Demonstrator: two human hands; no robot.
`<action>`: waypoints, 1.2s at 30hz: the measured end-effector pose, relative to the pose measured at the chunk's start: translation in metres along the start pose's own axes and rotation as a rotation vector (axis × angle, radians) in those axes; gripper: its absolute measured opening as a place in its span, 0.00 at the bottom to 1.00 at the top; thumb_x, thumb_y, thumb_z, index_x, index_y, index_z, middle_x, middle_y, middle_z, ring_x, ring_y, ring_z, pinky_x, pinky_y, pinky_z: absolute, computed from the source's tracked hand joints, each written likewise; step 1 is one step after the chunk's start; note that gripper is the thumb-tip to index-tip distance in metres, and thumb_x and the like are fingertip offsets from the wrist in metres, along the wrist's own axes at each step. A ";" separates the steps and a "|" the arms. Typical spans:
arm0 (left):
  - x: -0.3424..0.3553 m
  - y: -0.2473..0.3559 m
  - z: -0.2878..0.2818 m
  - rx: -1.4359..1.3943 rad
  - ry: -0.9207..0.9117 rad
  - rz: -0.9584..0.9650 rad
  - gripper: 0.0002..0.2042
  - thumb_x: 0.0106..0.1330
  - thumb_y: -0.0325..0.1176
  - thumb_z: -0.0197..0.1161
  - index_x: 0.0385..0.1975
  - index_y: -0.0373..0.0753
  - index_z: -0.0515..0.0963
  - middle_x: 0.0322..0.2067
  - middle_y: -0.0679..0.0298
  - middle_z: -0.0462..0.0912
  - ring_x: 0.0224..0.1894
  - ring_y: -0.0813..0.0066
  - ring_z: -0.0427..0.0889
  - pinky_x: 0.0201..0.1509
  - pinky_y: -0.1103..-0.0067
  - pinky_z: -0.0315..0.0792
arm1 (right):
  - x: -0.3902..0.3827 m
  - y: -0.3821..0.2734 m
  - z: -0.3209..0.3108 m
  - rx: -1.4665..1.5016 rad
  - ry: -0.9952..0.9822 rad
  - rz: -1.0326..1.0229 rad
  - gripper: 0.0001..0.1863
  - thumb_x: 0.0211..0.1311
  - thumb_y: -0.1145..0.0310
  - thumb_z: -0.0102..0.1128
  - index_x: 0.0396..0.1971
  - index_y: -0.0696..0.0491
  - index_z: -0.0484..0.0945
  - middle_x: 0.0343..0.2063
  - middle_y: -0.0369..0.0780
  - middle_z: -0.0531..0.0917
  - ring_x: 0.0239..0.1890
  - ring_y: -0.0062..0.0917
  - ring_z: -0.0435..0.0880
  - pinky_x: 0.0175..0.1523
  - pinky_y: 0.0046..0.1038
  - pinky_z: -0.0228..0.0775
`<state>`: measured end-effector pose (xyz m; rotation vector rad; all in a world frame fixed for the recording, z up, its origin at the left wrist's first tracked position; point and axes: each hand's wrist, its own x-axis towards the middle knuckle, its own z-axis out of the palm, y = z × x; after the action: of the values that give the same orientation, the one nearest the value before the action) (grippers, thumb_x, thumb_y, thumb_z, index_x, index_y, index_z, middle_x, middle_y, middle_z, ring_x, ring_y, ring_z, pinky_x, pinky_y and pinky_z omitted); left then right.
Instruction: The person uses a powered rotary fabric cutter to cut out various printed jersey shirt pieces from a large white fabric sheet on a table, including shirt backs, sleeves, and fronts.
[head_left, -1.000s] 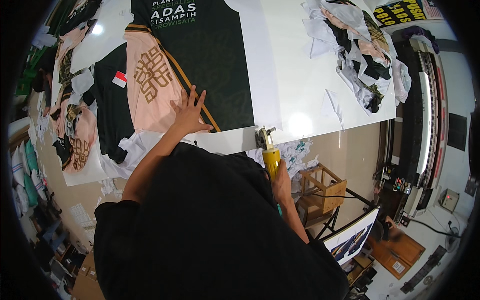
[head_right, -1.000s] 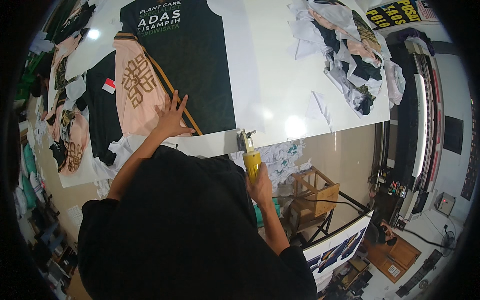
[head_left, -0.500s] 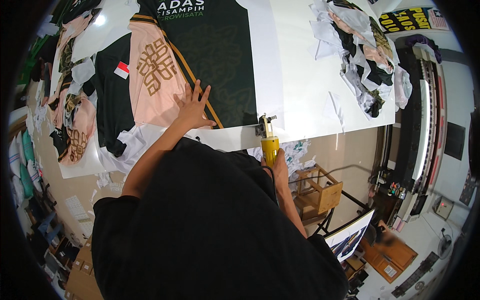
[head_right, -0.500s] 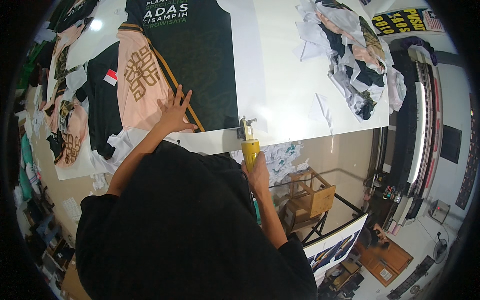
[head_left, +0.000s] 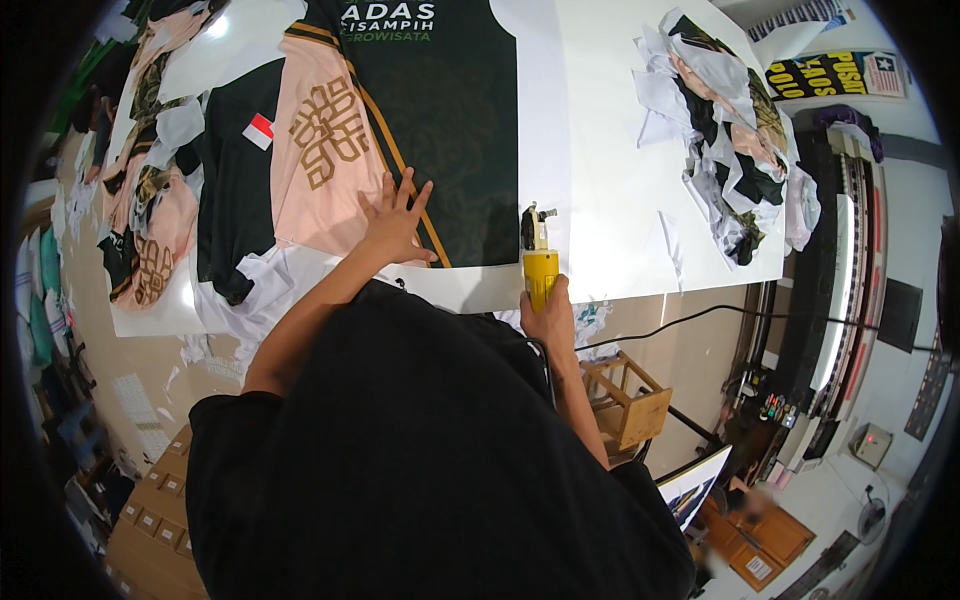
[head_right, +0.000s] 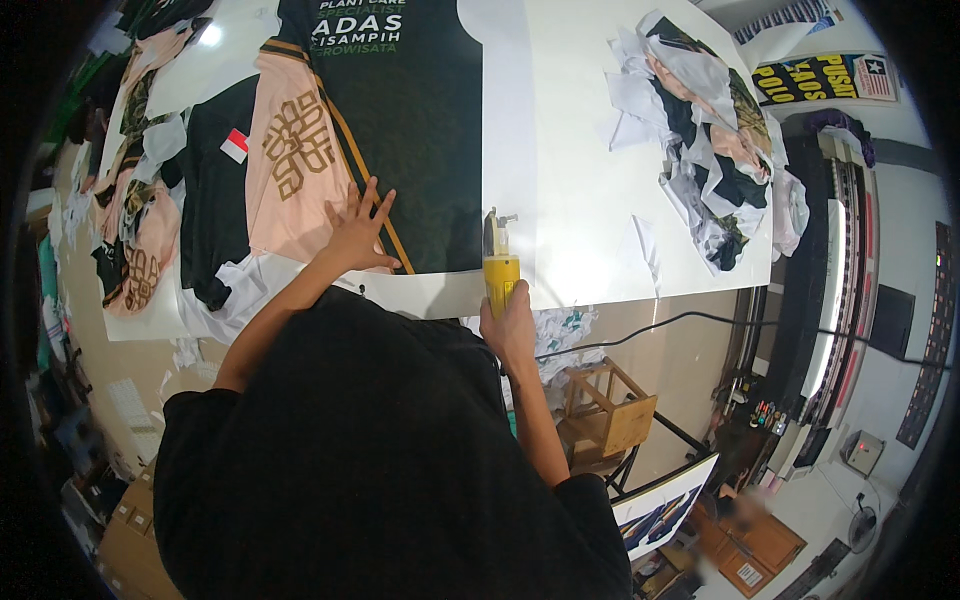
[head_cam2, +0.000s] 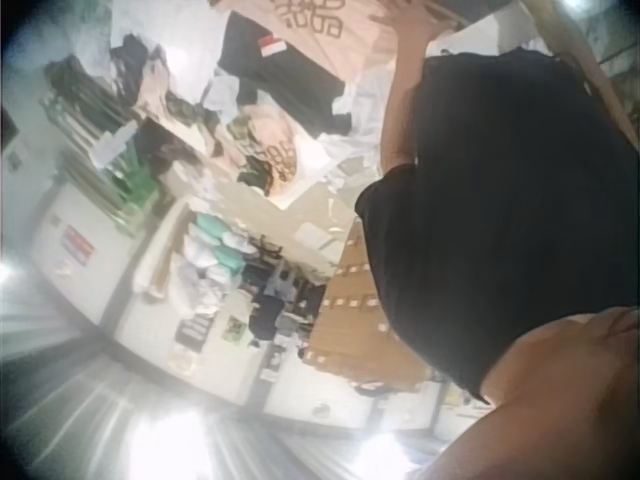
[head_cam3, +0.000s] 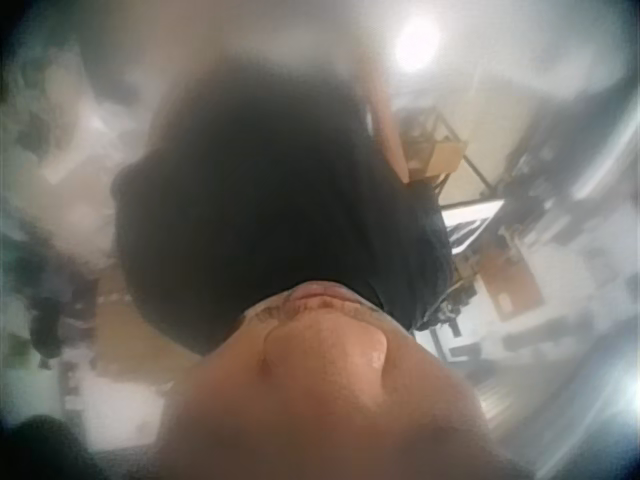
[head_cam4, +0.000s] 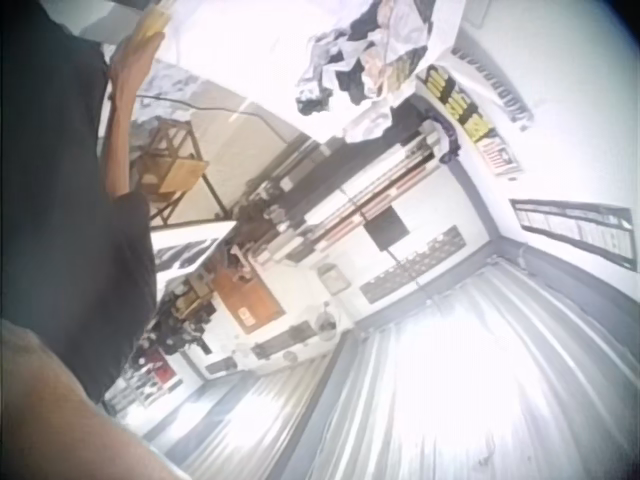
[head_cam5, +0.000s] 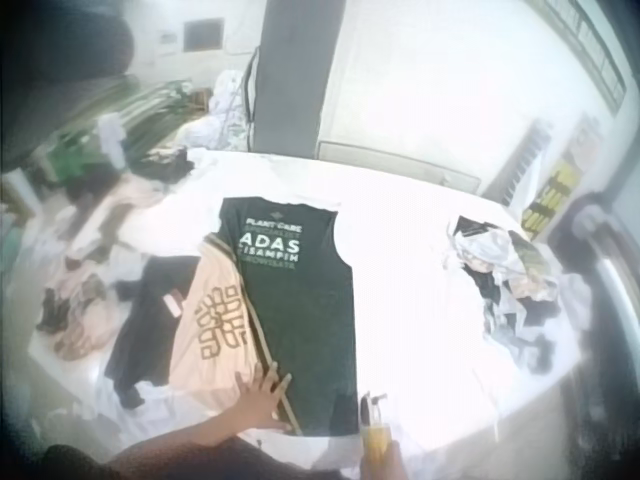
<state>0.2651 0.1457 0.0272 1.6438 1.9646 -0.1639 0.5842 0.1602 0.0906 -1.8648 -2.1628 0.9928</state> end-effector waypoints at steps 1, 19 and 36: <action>0.000 0.000 -0.001 0.001 -0.001 0.002 0.67 0.43 0.63 0.80 0.81 0.54 0.41 0.80 0.50 0.26 0.80 0.33 0.26 0.65 0.22 0.36 | 0.005 0.000 0.001 -0.011 0.008 -0.021 0.24 0.64 0.66 0.63 0.49 0.63 0.61 0.42 0.66 0.78 0.44 0.65 0.80 0.46 0.55 0.74; -0.001 -0.001 0.005 -0.014 0.039 0.017 0.67 0.42 0.64 0.79 0.81 0.52 0.42 0.80 0.49 0.28 0.79 0.31 0.27 0.65 0.21 0.33 | 0.107 -0.030 0.004 -0.064 0.103 -0.174 0.25 0.62 0.63 0.65 0.45 0.64 0.62 0.33 0.67 0.82 0.36 0.65 0.83 0.41 0.53 0.79; -0.002 0.000 0.011 -0.008 0.106 0.005 0.68 0.38 0.65 0.80 0.81 0.53 0.45 0.80 0.51 0.29 0.80 0.34 0.28 0.65 0.21 0.34 | 0.226 -0.086 -0.013 -0.076 0.054 -0.167 0.29 0.60 0.59 0.65 0.49 0.64 0.61 0.39 0.68 0.82 0.41 0.62 0.86 0.46 0.50 0.81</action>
<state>0.2688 0.1388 0.0190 1.6834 2.0365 -0.0675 0.4651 0.3705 0.0751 -1.6863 -2.3094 0.8293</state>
